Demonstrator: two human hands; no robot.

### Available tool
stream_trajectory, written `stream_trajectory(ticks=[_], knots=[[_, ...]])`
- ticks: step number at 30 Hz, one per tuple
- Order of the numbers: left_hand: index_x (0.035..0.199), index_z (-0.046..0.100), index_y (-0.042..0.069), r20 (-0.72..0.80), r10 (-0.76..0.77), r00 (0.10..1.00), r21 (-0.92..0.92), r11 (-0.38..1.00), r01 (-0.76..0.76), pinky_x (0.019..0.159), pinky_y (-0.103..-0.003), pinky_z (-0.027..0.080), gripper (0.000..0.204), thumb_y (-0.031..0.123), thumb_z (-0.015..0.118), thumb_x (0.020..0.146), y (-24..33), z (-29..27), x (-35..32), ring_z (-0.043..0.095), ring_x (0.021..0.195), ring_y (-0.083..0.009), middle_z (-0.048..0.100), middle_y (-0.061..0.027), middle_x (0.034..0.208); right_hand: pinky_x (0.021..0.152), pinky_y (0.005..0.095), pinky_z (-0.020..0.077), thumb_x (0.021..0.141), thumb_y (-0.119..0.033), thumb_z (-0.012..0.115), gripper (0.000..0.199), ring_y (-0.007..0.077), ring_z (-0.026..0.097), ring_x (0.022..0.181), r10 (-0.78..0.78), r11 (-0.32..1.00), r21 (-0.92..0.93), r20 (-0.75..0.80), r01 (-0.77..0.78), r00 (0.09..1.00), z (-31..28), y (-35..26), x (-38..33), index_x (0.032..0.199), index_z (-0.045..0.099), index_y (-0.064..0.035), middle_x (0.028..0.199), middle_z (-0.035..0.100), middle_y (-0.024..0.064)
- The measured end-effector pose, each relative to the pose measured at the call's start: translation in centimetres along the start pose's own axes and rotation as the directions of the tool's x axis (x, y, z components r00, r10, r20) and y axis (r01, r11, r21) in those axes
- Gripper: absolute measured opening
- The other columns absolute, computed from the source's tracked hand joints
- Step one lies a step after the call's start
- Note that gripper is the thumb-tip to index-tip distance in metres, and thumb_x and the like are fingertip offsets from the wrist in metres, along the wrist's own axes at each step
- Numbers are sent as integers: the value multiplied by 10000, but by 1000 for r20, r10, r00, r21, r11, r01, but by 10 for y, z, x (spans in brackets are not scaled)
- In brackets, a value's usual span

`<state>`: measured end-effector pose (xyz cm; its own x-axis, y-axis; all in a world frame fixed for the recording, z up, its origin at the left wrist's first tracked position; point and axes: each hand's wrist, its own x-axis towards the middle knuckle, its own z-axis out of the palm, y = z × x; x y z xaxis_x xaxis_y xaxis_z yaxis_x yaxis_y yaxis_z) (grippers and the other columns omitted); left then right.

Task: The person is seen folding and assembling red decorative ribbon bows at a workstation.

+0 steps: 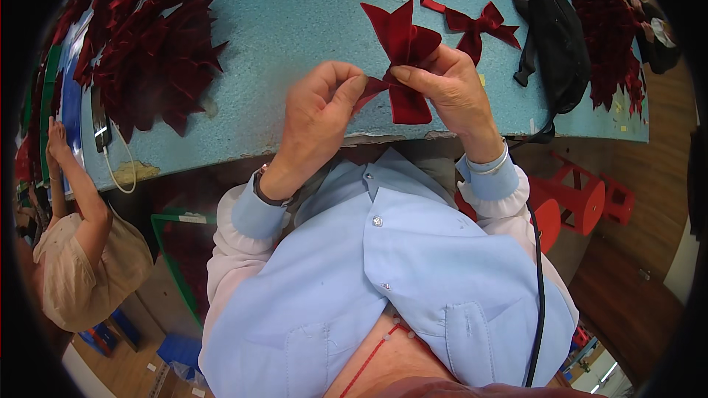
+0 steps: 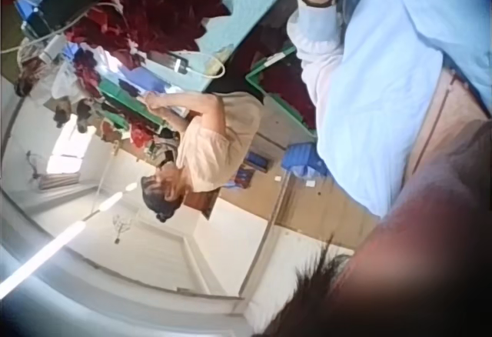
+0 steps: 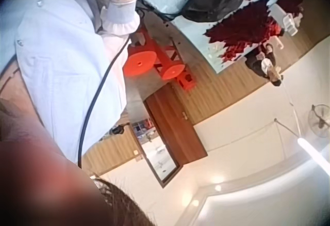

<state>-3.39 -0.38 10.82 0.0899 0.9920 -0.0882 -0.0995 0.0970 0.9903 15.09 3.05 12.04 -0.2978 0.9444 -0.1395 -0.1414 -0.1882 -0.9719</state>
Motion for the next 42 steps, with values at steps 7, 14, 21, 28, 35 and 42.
stream_trajectory(ticks=[7, 14, 21, 28, 35, 42], knots=[[887, 633, -6, 225, -313, 923, -190, 915, 357, 619, -180, 429, 93, 70, 631, 833, 18, 11, 3, 539, 673, -70, 601, -4, 765, 729, 250, 493, 778, -50, 667, 236, 124, 603, 776, -39, 998, -52, 3, 39, 999, -12, -6, -9, 994, 609, 25, 875, 642, 80], [916, 625, -26, 223, -218, 950, -185, 947, 261, 584, -181, 430, 166, 89, 664, 802, 8, 26, -3, 550, 682, -62, 614, -31, 772, 748, 259, 499, 763, -37, 681, 247, 133, 611, 796, -31, 999, -25, 17, 31, 999, -21, -12, -20, 989, 607, 27, 891, 642, 88], [877, 610, -15, 47, 10, 999, -139, 990, -3, 588, -183, 432, 108, 77, 636, 827, -7, 50, -6, 544, 689, -60, 608, -34, 782, 759, 268, 508, 733, -4, 699, 266, 148, 623, 814, 10, 1000, 2, 83, -10, 996, -38, -11, -26, 980, 606, 33, 899, 647, 99], [867, 577, -15, -14, 77, 997, -191, 978, -79, 598, -185, 436, 89, 65, 611, 847, -17, 68, -4, 548, 694, -67, 611, -53, 806, 749, 264, 508, 732, -6, 701, 264, 141, 626, 788, 37, 999, 0, 95, -37, 995, -50, -13, -25, 978, 611, 33, 878, 655, 101], [895, 551, -17, 310, -258, 915, -555, 732, 394, 597, -195, 450, 124, 30, 635, 816, -18, 48, 9, 561, 671, -86, 612, -61, 775, 741, 264, 504, 734, -7, 681, 252, 150, 626, 789, 29, 999, -39, 106, -25, 994, -51, -12, -21, 971, 608, 37, 891, 651, 107], [977, 499, -32, 177, -243, 954, -256, 925, 282, 621, -216, 454, 255, 5, 654, 777, 14, 20, -1, 578, 632, -126, 643, -96, 807, 743, 274, 498, 725, 29, 606, 220, 169, 624, 794, 151, 979, 130, 68, -159, 986, -15, 3, -21, 944, 599, 48, 906, 641, 130]])
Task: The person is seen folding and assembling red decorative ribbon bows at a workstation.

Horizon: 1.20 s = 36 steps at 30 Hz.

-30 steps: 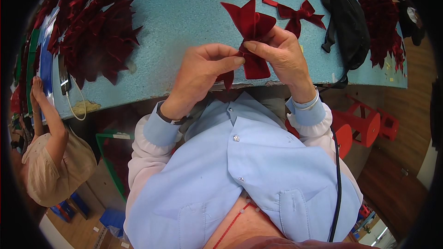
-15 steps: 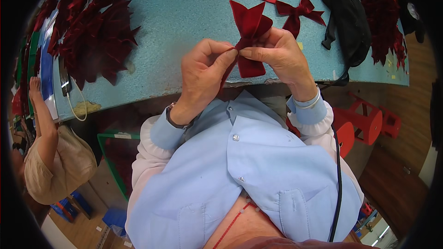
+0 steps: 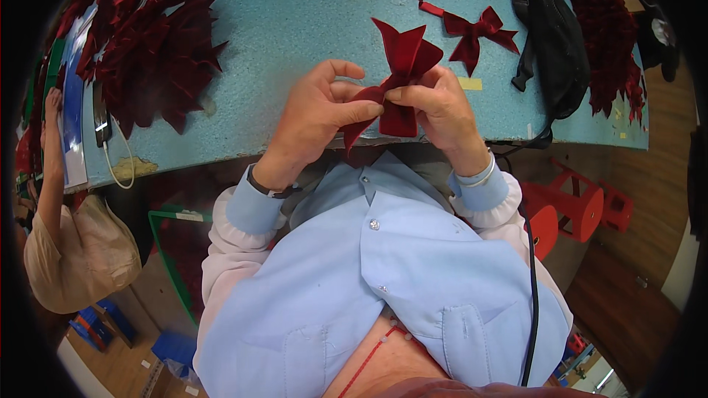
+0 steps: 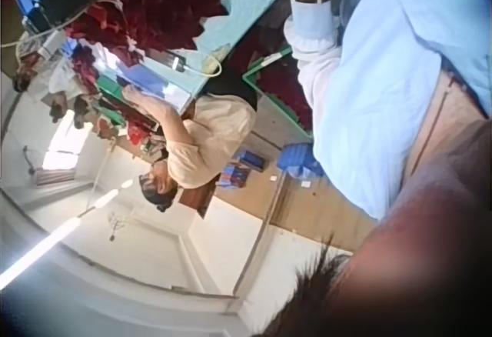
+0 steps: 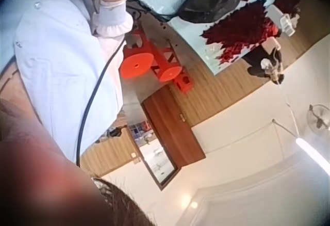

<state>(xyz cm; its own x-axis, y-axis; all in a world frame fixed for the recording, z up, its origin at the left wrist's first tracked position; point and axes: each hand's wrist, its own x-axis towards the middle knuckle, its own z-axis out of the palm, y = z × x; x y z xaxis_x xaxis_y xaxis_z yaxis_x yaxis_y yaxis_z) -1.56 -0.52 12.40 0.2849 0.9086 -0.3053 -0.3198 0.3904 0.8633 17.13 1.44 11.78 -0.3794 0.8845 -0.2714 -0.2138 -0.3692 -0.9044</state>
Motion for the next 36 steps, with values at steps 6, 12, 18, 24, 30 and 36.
stream_trajectory(ticks=[6, 12, 18, 24, 30, 36], knots=[[1002, 487, -45, 61, 52, 997, 52, 997, -55, 677, -254, 464, 287, 12, 650, 772, 43, -58, -17, 599, 703, -159, 643, -131, 850, 758, 287, 497, 750, 31, 575, 201, 172, 627, 804, -36, 976, 211, -75, 51, 997, 43, -3, 1, 946, 595, 67, 895, 644, 138], [1115, 487, -42, -338, 281, 898, -264, 888, -377, 762, -290, 461, 367, 50, 637, 793, 66, -84, -30, 598, 854, -187, 620, -136, 973, 746, 279, 500, 818, -30, 589, 160, 166, 631, 794, -89, 888, 414, -273, 200, 958, 76, -18, 6, 950, 601, 60, 890, 649, 125], [1193, 483, -5, -214, 338, 917, -141, 918, -371, 820, -273, 452, 425, 82, 649, 811, 61, -24, -63, 584, 894, -159, 595, -98, 1065, 752, 279, 485, 856, -89, 590, 146, 153, 616, 864, -173, 853, 436, -282, 287, 944, 136, -32, 7, 961, 607, 11, 919, 647, 85], [1081, 582, -12, -296, 316, 902, -155, 916, -371, 800, -242, 446, 294, 92, 654, 815, 62, -26, -60, 580, 851, -135, 630, -84, 982, 746, 272, 477, 857, -95, 591, 151, 146, 601, 895, -115, 824, 520, -233, 223, 966, 168, -23, 5, 985, 590, -16, 947, 630, 58], [977, 616, -30, -343, 275, 898, -189, 917, -353, 820, -298, 477, 167, 65, 615, 839, 53, -36, -34, 594, 900, -184, 636, -111, 968, 734, 236, 468, 845, -80, 613, 205, 115, 588, 862, -281, 940, 117, -270, 322, 921, 128, -22, 4, 1037, 583, -15, 983, 614, 45], [1010, 602, -35, -236, 218, 947, -190, 945, -265, 821, -313, 475, 211, 70, 627, 829, 41, -14, -7, 601, 884, -184, 628, -116, 981, 731, 211, 451, 840, -62, 623, 178, 85, 573, 827, -610, 767, -401, -210, 501, 764, 65, -14, 6, 1010, 620, -9, 964, 631, 49]])
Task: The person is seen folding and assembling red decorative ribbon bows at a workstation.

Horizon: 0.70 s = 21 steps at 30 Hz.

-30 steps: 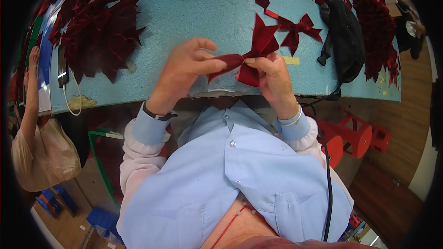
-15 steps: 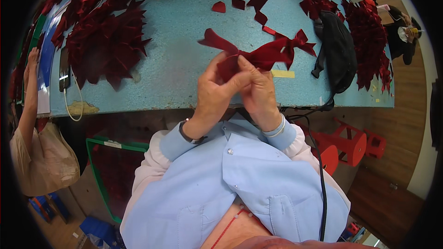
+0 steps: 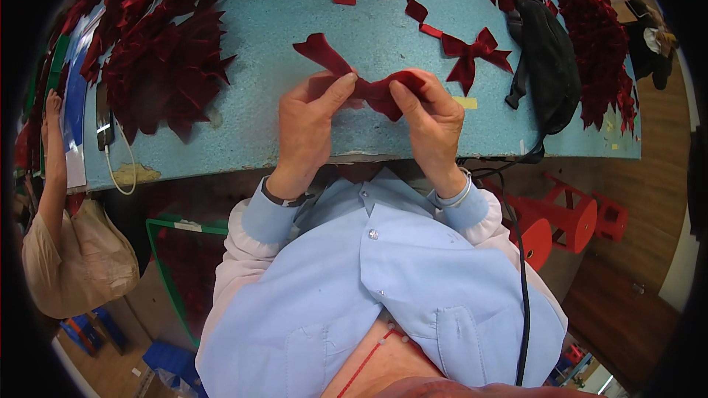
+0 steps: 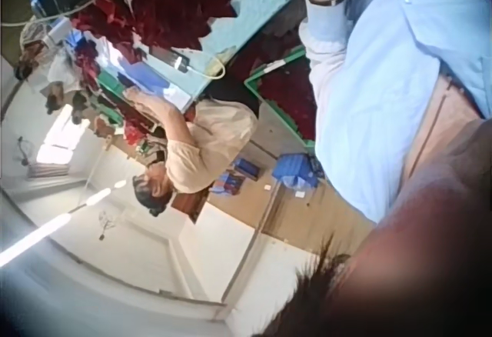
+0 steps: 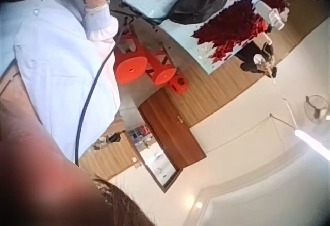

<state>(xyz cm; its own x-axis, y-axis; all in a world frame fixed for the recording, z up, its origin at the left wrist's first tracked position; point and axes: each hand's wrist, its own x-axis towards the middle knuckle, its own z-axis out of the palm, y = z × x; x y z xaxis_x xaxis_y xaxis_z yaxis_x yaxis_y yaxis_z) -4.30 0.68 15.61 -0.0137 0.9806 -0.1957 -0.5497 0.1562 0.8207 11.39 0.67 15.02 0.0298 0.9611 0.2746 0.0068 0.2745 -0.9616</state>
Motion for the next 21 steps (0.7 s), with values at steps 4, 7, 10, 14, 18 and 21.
stream_trajectory(ticks=[4, 7, 10, 14, 18, 21], knots=[[1086, 555, -36, 80, -1, 997, -172, 985, 15, 870, -324, 446, 291, 72, 631, 827, -19, 15, 6, 589, 923, -185, 616, -121, 1007, 712, 199, 445, 844, -63, 619, 126, 76, 568, 786, 229, 952, 213, -13, -221, 973, -16, 3, 6, 951, 646, -3, 905, 648, 46], [1135, 519, -30, 102, -9, 995, -275, 961, 37, 899, -330, 430, 335, 73, 624, 834, -32, 26, 7, 577, 962, -189, 610, -123, 1029, 697, 202, 450, 839, -72, 628, 130, 73, 571, 765, 228, 923, 325, -29, -206, 973, -22, 9, 10, 949, 651, -5, 855, 652, 36], [1172, 488, -21, 90, -29, 995, -350, 935, 59, 912, -332, 421, 367, 81, 617, 844, -43, 33, 8, 566, 994, -191, 607, -118, 1042, 701, 204, 453, 839, -75, 630, 137, 76, 575, 769, 261, 925, 287, -10, -247, 965, -30, 13, 9, 955, 653, -6, 864, 654, 40], [1141, 516, -17, 27, 16, 1000, -201, 980, -10, 898, -333, 432, 320, 85, 610, 853, -48, 36, 10, 572, 983, -188, 610, -109, 1048, 711, 208, 457, 843, -79, 625, 145, 82, 581, 775, 282, 910, 321, -16, -262, 959, -35, 16, 11, 964, 651, -5, 872, 655, 44], [1107, 535, -14, -51, 60, 997, -82, 995, -64, 882, -319, 447, 275, 87, 602, 860, -51, 37, 4, 574, 981, -179, 609, -105, 1057, 717, 213, 464, 855, -84, 608, 150, 90, 587, 787, 238, 915, 347, -54, -205, 970, -34, 19, 6, 974, 647, -1, 879, 654, 47], [1054, 560, -18, -51, 63, 997, -126, 990, -68, 868, -296, 459, 228, 74, 611, 852, -49, 32, 0, 579, 961, -167, 609, -104, 1057, 715, 215, 469, 864, -89, 596, 147, 94, 590, 792, 259, 898, 381, -55, -220, 964, -31, 21, 3, 969, 645, 3, 878, 652, 49]])
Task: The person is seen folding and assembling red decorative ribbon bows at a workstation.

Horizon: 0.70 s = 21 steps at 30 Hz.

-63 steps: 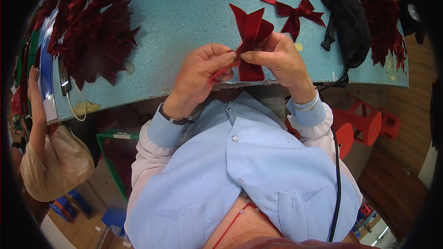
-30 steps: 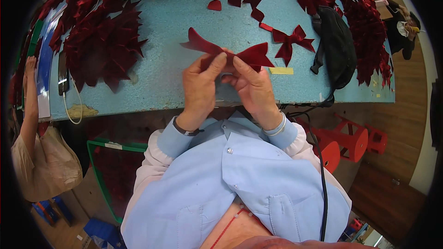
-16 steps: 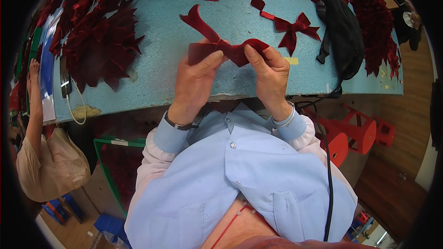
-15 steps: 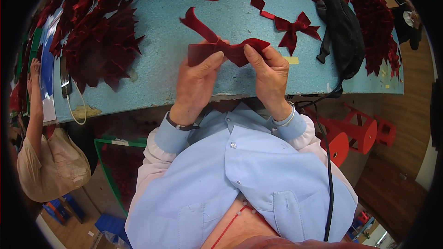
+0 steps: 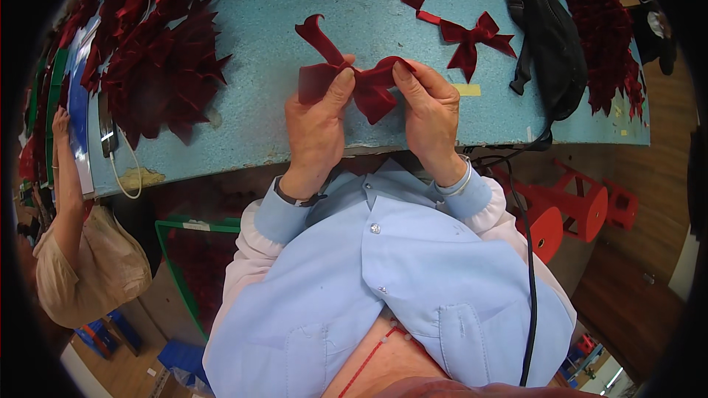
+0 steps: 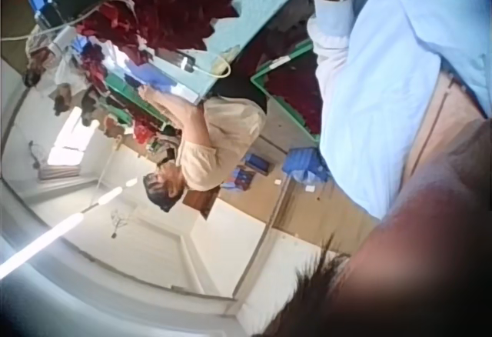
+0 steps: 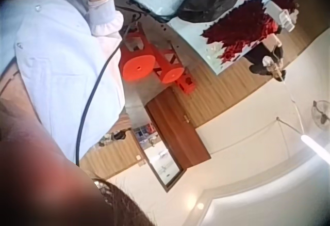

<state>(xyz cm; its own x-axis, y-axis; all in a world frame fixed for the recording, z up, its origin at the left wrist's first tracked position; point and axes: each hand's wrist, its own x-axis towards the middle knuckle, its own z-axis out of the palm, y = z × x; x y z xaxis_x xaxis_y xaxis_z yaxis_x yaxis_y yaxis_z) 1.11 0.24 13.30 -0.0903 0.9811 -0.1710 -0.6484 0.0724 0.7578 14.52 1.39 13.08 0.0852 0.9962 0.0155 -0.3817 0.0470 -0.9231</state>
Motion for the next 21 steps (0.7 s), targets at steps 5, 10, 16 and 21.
stream_trajectory(ticks=[5, 10, 16, 21], knots=[[1025, 576, -16, 38, -129, 991, -152, 979, 133, 865, -276, 455, 207, 73, 623, 843, 8, -7, -8, 581, 944, -152, 613, -100, 1046, 705, 216, 476, 874, -96, 583, 133, 97, 590, 793, 214, 960, 171, 60, -221, 975, 5, -2, -5, 926, 642, 11, 861, 646, 48], [1021, 577, -12, 30, -89, 996, -86, 992, 91, 833, -273, 462, 220, 48, 644, 820, 12, -15, -11, 587, 911, -145, 622, -97, 1014, 684, 210, 471, 868, -96, 590, 118, 89, 587, 774, 275, 957, 68, 89, -281, 957, 17, -15, -11, 884, 639, 9, 831, 637, 38], [1013, 575, -13, 107, -22, 994, 110, 994, 11, 791, -266, 468, 258, 16, 678, 778, 14, -17, -10, 598, 867, -147, 632, -97, 965, 657, 187, 449, 846, -88, 611, 122, 65, 568, 739, 244, 969, -89, 217, -230, 945, 6, -15, -6, 896, 648, 17, 817, 635, 31], [995, 583, -18, 141, -14, 990, 102, 995, -1, 778, -267, 471, 251, 3, 683, 766, 10, -16, -5, 601, 851, -150, 634, -95, 949, 625, 167, 422, 817, -74, 623, 120, 47, 540, 705, 269, 925, -349, 320, -151, 908, -11, -22, 7, 878, 658, 23, 806, 635, 30]])
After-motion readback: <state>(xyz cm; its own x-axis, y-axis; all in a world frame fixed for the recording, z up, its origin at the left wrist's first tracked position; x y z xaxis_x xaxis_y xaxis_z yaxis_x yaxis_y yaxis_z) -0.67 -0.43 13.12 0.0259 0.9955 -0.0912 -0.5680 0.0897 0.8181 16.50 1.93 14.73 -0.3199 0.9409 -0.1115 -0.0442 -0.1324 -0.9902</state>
